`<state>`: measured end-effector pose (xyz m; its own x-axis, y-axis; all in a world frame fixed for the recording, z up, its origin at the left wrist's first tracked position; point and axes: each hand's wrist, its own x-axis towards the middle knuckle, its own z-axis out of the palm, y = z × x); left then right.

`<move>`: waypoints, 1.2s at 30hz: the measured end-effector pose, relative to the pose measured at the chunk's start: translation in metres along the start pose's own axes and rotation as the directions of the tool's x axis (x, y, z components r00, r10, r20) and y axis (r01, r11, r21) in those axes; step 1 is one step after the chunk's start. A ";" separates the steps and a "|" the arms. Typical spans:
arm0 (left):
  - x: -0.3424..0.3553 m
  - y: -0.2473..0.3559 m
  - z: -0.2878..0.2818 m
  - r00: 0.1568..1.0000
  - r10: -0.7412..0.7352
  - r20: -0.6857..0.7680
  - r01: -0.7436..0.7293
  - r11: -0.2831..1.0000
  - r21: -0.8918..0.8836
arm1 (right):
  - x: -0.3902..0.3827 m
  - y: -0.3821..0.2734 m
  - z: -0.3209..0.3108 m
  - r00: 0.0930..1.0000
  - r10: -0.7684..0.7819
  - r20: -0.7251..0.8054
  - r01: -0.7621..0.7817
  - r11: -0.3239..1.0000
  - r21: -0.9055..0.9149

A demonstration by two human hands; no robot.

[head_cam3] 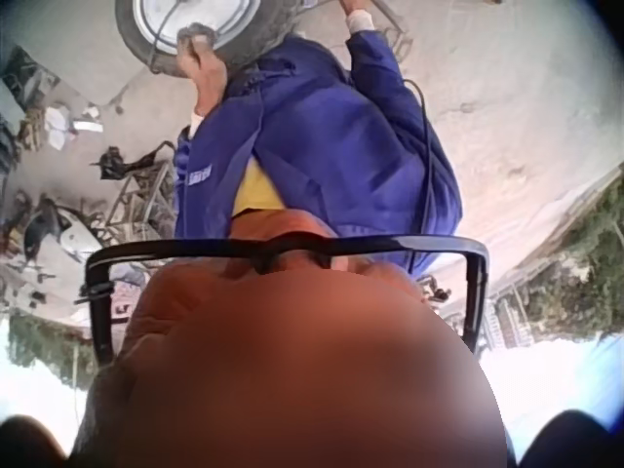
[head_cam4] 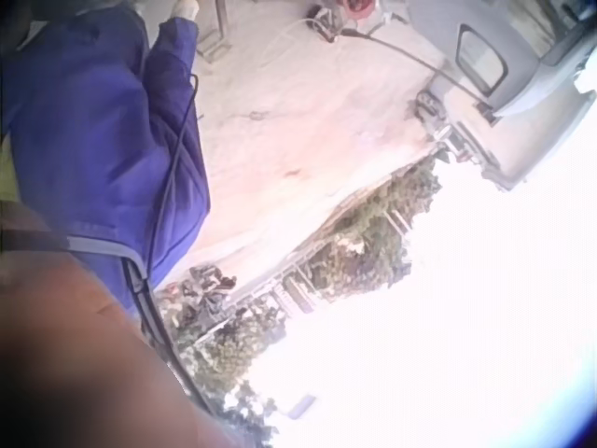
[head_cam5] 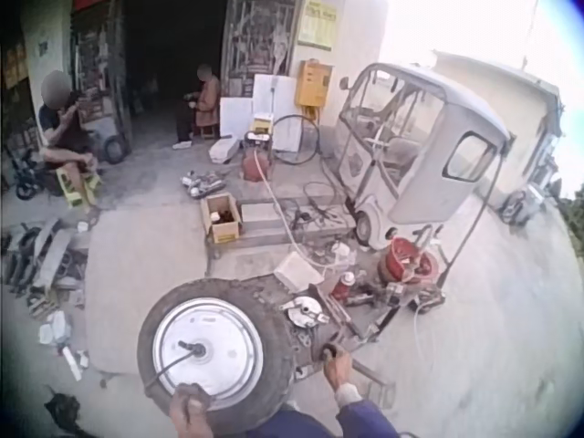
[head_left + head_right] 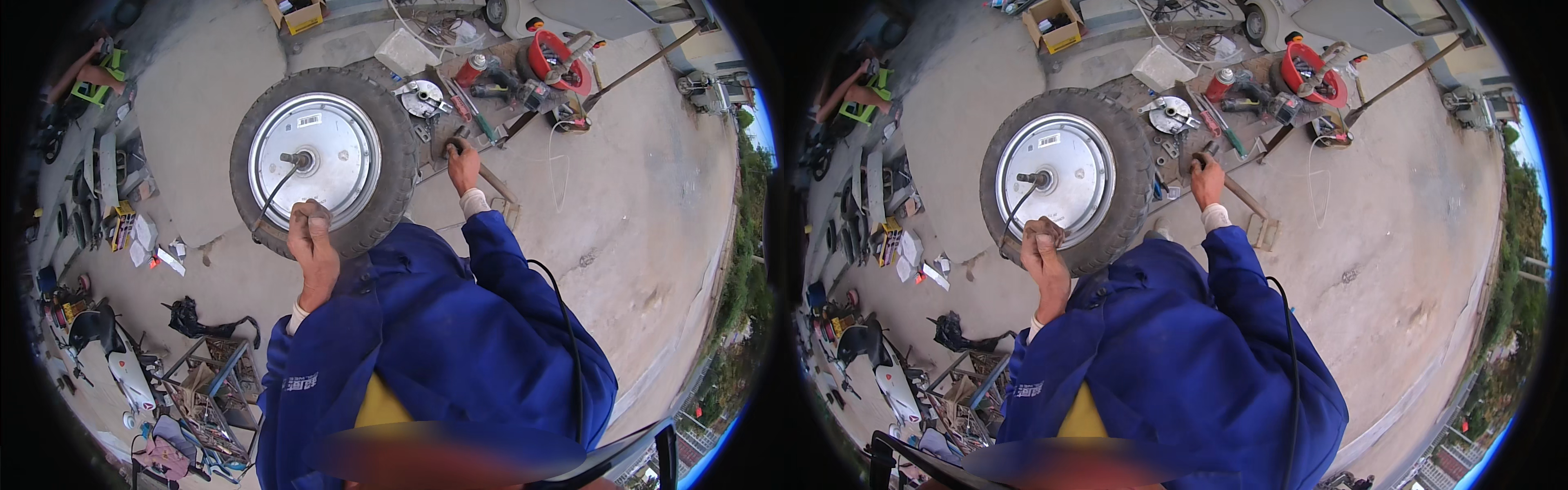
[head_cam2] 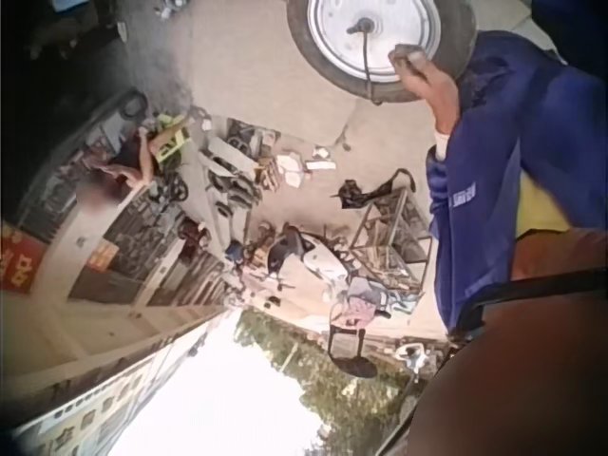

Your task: The person works on a small tire mounted on a rim, using a tool to manipulate the valve stem and then inserting a metal clip into the rim. The person rotates the tire and continues adjusting the valve area before lifting the tire to inspect it.

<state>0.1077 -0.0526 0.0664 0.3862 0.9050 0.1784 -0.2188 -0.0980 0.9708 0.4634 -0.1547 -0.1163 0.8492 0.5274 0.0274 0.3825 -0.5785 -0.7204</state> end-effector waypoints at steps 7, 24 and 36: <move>0.021 0.002 -0.008 0.999 -0.043 0.005 0.044 0.990 -0.137 | 0.063 0.035 0.047 0.988 -0.087 0.126 0.137 0.872 -0.470; -0.005 -0.008 0.053 0.818 -0.014 -0.575 0.049 0.998 0.045 | 0.113 0.092 0.099 0.927 -0.303 0.223 0.376 0.756 -0.536; 0.009 -0.018 0.022 0.919 -0.092 -0.383 0.108 0.994 0.020 | 0.113 0.091 0.088 0.895 -0.287 0.342 0.433 0.742 -0.512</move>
<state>0.1350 -0.0517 0.0538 0.0314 0.9994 0.0130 -0.1583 -0.0079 0.9874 0.5624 -0.0926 -0.2393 0.5259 0.8505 -0.0055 0.8379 -0.5192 -0.1683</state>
